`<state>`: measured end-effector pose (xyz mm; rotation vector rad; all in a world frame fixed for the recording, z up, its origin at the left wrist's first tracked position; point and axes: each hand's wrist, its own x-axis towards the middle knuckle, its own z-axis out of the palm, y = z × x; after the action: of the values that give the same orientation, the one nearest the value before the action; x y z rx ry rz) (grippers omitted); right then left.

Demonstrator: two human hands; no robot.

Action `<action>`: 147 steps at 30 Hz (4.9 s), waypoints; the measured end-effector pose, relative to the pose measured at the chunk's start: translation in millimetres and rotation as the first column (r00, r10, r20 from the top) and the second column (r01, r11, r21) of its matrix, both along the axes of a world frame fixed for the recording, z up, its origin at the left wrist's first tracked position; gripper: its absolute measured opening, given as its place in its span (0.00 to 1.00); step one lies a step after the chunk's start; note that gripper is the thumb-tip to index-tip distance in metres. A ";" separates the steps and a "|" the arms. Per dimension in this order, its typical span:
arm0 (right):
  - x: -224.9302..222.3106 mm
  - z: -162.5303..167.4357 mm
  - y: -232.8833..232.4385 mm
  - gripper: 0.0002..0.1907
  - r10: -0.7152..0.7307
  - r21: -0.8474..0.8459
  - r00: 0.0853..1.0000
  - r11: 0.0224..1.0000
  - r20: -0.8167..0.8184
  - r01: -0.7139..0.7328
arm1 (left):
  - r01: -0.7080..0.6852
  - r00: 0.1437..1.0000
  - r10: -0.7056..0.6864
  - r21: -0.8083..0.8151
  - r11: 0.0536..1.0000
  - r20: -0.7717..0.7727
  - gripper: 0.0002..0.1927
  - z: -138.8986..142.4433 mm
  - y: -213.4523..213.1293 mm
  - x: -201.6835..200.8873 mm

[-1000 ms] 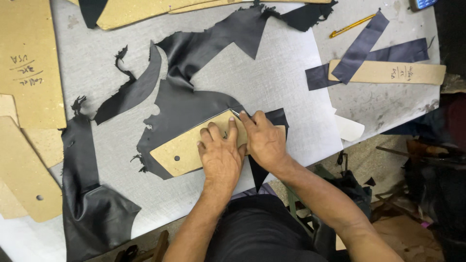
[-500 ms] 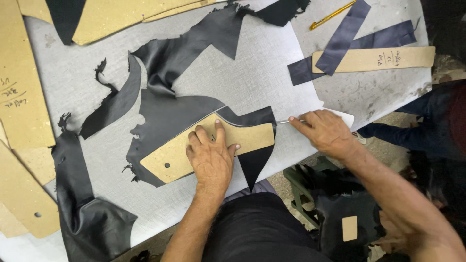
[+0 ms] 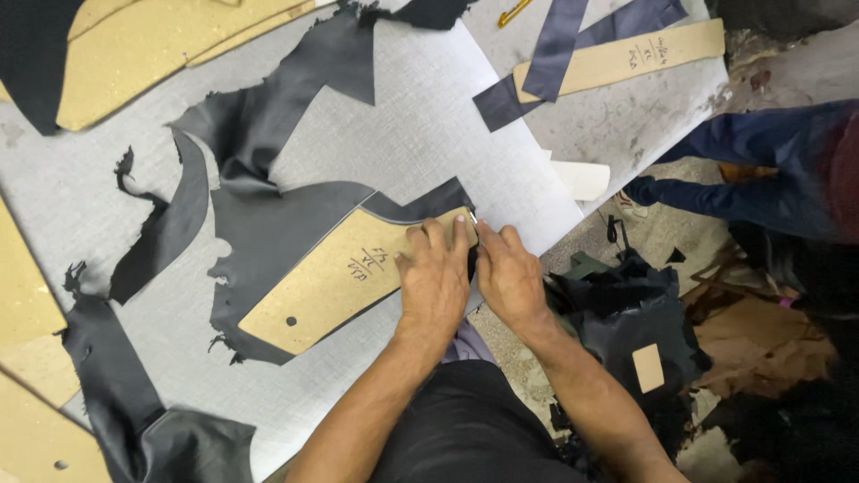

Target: The person places cardboard templates on a black leather hide, traces around them with a silver marker, and cuts out the pieces using a knife. The cut leather pieces are set aside on the table.

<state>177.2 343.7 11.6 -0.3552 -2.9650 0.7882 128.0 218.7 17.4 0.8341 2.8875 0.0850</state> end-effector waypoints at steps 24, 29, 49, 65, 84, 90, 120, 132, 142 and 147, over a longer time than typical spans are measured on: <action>-4.2 -28.3 -268.0 0.13 0.473 -0.184 0.876 0.856 -0.095 -0.483 | 0.310 0.877 -0.266 -0.048 0.949 0.401 0.34 -18.8 -231.4 -84.0; 15.2 -13.2 -248.1 0.17 0.537 -0.136 0.843 0.838 0.041 -0.528 | 0.320 0.882 -0.255 -0.108 0.941 0.397 0.40 -19.0 -227.1 -79.6; -24.6 -13.0 0.8 0.21 0.841 0.364 0.534 0.472 0.089 -0.803 | 0.088 0.951 0.013 -0.311 0.946 0.309 0.45 16.5 -194.7 -33.2; -33.8 7.7 116.0 0.17 0.265 0.025 0.954 0.964 -0.142 -0.264 | -0.420 0.868 0.357 0.127 0.899 0.344 0.43 0.9 -178.3 -27.3; -29.3 -17.5 184.2 0.13 -0.162 -0.117 0.941 0.984 -0.296 0.133 | -0.357 0.835 0.340 -0.046 0.933 0.433 0.48 -65.3 -212.4 -65.7; -36.6 -19.3 168.9 0.13 -0.092 -0.154 0.949 0.987 -0.302 0.046 | -0.426 0.742 0.397 -0.077 0.902 0.541 0.47 -68.7 -211.0 -60.4; 47.2 -35.0 207.3 0.10 -0.463 -0.134 0.846 0.886 -0.266 0.443 | 0.639 0.767 -0.642 0.099 0.763 -0.005 0.35 5.2 205.0 -230.8; 8.5 -27.5 171.3 0.08 -0.230 -0.167 0.910 0.969 -0.344 0.182 | 0.197 0.919 -0.248 0.190 0.962 0.307 0.32 8.6 -3.3 -131.4; -22.9 2.2 81.3 0.11 0.174 -0.201 0.924 0.946 -0.341 -0.253 | -0.098 0.976 0.037 0.282 0.954 0.215 0.06 -32.6 -80.5 24.9; -7.2 8.5 35.6 0.10 0.234 -0.201 0.962 0.945 -0.139 -0.259 | -0.438 0.814 0.555 0.448 0.779 -0.169 0.10 -20.4 -177.9 -11.0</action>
<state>170.0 379.4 20.2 0.0571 -2.8556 1.1233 117.0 40.8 -3.0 0.0691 3.3578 0.6684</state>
